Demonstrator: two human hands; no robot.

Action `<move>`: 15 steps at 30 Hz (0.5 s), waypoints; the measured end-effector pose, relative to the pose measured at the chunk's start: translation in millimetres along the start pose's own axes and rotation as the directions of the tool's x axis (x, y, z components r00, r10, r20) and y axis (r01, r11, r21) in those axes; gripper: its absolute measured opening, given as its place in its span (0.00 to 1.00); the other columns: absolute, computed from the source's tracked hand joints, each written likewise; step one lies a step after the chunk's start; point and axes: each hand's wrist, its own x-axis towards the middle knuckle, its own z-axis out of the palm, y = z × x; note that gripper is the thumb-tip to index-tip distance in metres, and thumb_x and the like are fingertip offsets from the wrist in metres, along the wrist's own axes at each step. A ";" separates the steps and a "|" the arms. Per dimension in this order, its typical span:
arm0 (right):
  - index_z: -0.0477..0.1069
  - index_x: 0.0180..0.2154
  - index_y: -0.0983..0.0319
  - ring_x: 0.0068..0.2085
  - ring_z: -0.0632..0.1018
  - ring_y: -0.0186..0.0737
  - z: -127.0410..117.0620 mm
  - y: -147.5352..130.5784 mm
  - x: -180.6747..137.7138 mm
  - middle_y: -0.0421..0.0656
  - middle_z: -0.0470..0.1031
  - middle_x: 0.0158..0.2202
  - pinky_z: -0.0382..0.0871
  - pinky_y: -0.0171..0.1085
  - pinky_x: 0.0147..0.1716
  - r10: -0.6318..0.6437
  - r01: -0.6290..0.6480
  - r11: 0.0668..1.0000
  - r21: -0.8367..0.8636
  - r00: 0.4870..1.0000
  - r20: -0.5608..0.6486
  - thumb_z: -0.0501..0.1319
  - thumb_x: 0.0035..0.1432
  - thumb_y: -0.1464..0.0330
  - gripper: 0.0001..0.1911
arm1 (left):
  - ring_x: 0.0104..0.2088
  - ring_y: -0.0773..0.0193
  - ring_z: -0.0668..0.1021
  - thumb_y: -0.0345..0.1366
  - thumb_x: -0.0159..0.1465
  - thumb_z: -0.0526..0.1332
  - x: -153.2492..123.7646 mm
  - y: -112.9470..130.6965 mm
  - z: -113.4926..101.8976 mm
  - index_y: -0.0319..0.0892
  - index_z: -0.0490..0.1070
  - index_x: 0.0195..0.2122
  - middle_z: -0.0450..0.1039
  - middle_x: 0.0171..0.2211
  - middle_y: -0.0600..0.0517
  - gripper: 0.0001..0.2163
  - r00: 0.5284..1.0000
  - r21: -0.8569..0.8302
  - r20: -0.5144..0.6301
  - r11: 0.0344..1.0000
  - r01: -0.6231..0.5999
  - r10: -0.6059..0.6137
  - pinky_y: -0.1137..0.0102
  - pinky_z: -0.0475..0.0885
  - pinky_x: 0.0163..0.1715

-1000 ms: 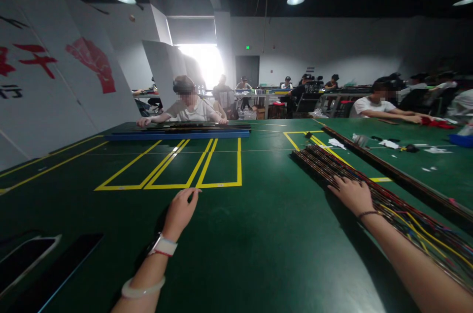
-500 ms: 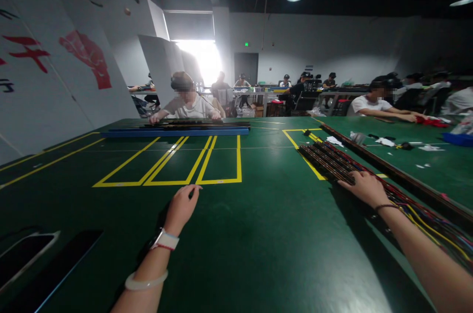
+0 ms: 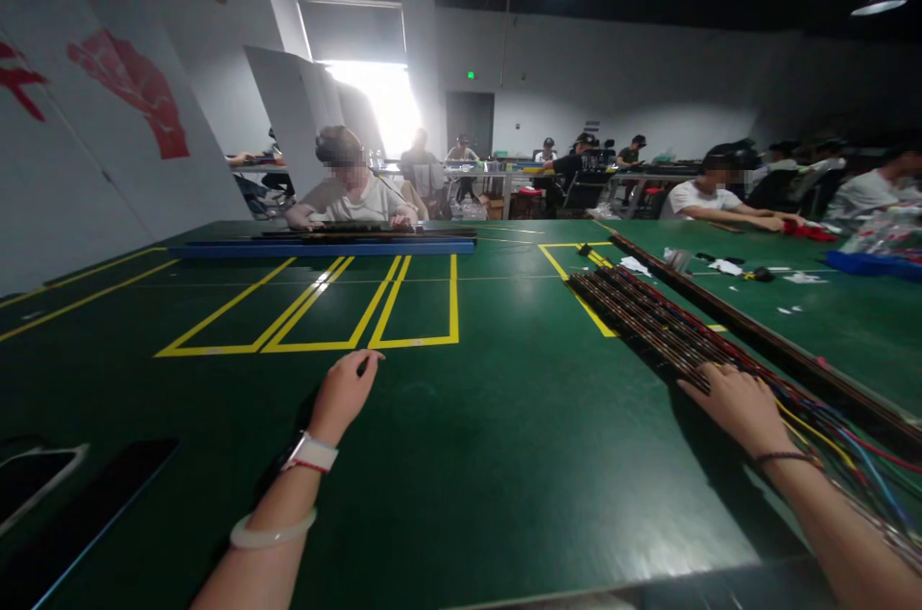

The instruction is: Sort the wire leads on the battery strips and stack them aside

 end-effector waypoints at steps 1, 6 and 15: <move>0.71 0.36 0.62 0.38 0.75 0.54 0.5 -0.8 0.0 0.53 0.73 0.36 0.64 0.47 0.38 0.005 -0.005 1.000 -0.001 1.000 -0.006 0.51 0.58 0.51 0.22 | 0.46 0.56 0.77 0.40 0.64 0.49 -0.6 0.8 -0.8 0.42 0.75 0.40 0.76 0.44 0.46 0.16 1.000 -0.002 0.008 1.000 0.009 -0.009 0.64 0.70 0.47; 0.75 0.39 0.62 0.37 0.74 0.52 3.3 -0.5 2.3 0.53 0.72 0.37 0.65 0.45 0.37 0.050 -0.042 0.990 0.133 0.997 -0.055 0.53 0.57 0.51 0.23 | 0.44 0.56 0.77 0.41 0.64 0.49 -1.9 2.6 -4.9 0.42 0.74 0.41 0.77 0.43 0.46 0.16 0.998 -0.013 0.030 0.998 0.060 -0.059 0.67 0.72 0.42; 0.71 0.36 0.57 0.42 0.72 0.58 -31.1 -6.1 -15.3 0.55 0.69 0.47 0.67 0.50 0.35 0.058 -0.035 0.989 0.144 0.985 -0.161 0.50 0.56 0.53 0.18 | 0.45 0.56 0.77 0.40 0.64 0.49 -1.0 -0.7 -4.4 0.42 0.74 0.41 0.76 0.44 0.47 0.16 0.997 -0.014 0.003 0.997 0.071 -0.071 0.67 0.72 0.42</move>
